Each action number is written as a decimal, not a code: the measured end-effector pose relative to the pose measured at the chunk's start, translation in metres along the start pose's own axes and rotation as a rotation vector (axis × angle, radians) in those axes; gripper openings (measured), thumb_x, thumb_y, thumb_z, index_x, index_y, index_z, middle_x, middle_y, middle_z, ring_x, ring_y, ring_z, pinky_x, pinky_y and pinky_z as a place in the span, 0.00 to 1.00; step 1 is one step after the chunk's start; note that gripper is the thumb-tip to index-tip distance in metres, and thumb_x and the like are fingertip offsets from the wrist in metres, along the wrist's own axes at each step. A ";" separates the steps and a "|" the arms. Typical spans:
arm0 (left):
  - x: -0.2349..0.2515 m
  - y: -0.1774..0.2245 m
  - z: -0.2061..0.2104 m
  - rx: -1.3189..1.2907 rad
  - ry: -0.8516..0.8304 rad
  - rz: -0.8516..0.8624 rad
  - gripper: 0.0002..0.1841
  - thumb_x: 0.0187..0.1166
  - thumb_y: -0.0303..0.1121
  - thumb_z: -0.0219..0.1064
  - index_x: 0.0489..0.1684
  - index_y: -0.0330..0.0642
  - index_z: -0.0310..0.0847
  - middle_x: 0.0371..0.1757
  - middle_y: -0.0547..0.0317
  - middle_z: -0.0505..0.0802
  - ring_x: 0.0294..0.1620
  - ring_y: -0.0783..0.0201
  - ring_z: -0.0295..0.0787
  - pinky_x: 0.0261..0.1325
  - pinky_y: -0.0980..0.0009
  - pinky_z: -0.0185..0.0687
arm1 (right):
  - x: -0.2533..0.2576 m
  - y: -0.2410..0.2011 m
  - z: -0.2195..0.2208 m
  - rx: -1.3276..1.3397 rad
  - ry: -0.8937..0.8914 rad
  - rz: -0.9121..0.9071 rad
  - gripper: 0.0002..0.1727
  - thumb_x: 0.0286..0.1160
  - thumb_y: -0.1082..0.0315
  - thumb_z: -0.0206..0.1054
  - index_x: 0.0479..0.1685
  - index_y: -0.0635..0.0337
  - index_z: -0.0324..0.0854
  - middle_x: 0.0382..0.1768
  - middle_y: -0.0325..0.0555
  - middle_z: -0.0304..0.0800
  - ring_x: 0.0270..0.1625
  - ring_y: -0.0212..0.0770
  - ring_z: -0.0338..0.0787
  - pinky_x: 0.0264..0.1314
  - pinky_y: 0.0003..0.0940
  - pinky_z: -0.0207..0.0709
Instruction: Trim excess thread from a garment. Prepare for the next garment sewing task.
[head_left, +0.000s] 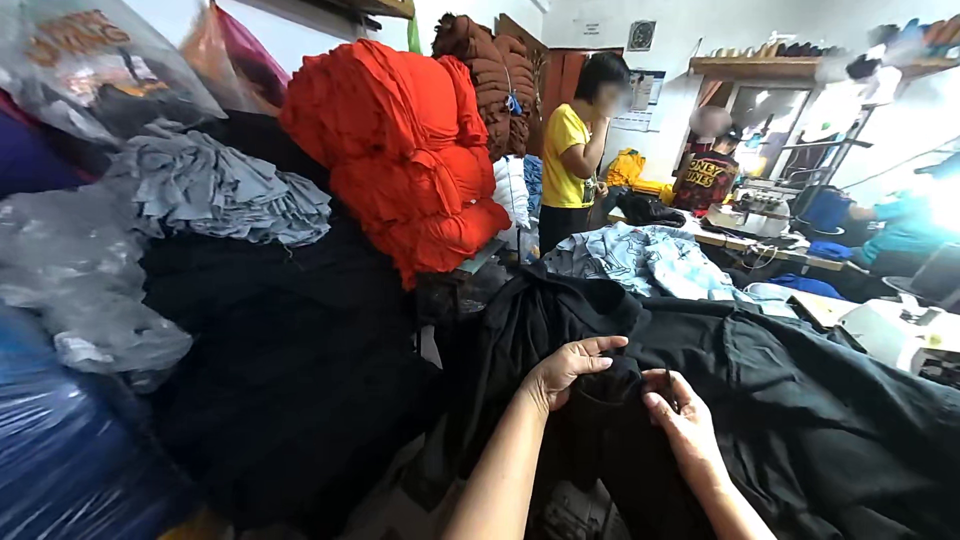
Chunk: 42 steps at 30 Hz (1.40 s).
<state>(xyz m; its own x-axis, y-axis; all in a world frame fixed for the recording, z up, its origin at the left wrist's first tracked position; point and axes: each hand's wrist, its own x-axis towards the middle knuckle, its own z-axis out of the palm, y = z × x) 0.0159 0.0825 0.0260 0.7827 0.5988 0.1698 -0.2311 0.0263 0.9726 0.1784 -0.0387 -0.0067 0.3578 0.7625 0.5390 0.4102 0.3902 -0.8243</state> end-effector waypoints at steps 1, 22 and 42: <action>0.001 -0.001 0.000 0.001 -0.003 0.000 0.20 0.83 0.23 0.55 0.71 0.41 0.80 0.61 0.62 0.90 0.55 0.75 0.84 0.62 0.71 0.79 | 0.000 -0.001 0.000 -0.040 -0.008 -0.007 0.22 0.66 0.57 0.71 0.51 0.66 0.84 0.34 0.28 0.84 0.31 0.15 0.78 0.33 0.12 0.72; 0.003 0.005 0.007 0.068 0.031 -0.035 0.17 0.86 0.24 0.55 0.70 0.40 0.81 0.62 0.60 0.89 0.57 0.74 0.82 0.63 0.71 0.76 | -0.002 -0.011 -0.003 0.300 0.099 0.177 0.14 0.86 0.72 0.45 0.35 0.58 0.75 0.18 0.26 0.80 0.14 0.16 0.72 0.17 0.10 0.65; 0.007 0.004 0.009 0.134 0.015 -0.090 0.17 0.86 0.24 0.57 0.70 0.40 0.81 0.65 0.58 0.88 0.60 0.72 0.81 0.65 0.70 0.74 | 0.003 -0.006 -0.001 0.076 -0.005 0.175 0.06 0.74 0.74 0.59 0.40 0.62 0.82 0.21 0.25 0.76 0.19 0.16 0.71 0.24 0.14 0.66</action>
<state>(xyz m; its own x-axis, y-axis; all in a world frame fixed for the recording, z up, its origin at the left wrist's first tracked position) 0.0256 0.0801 0.0327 0.7876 0.6111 0.0792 -0.0804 -0.0256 0.9964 0.1773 -0.0394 -0.0002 0.4140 0.8246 0.3856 0.2774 0.2892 -0.9162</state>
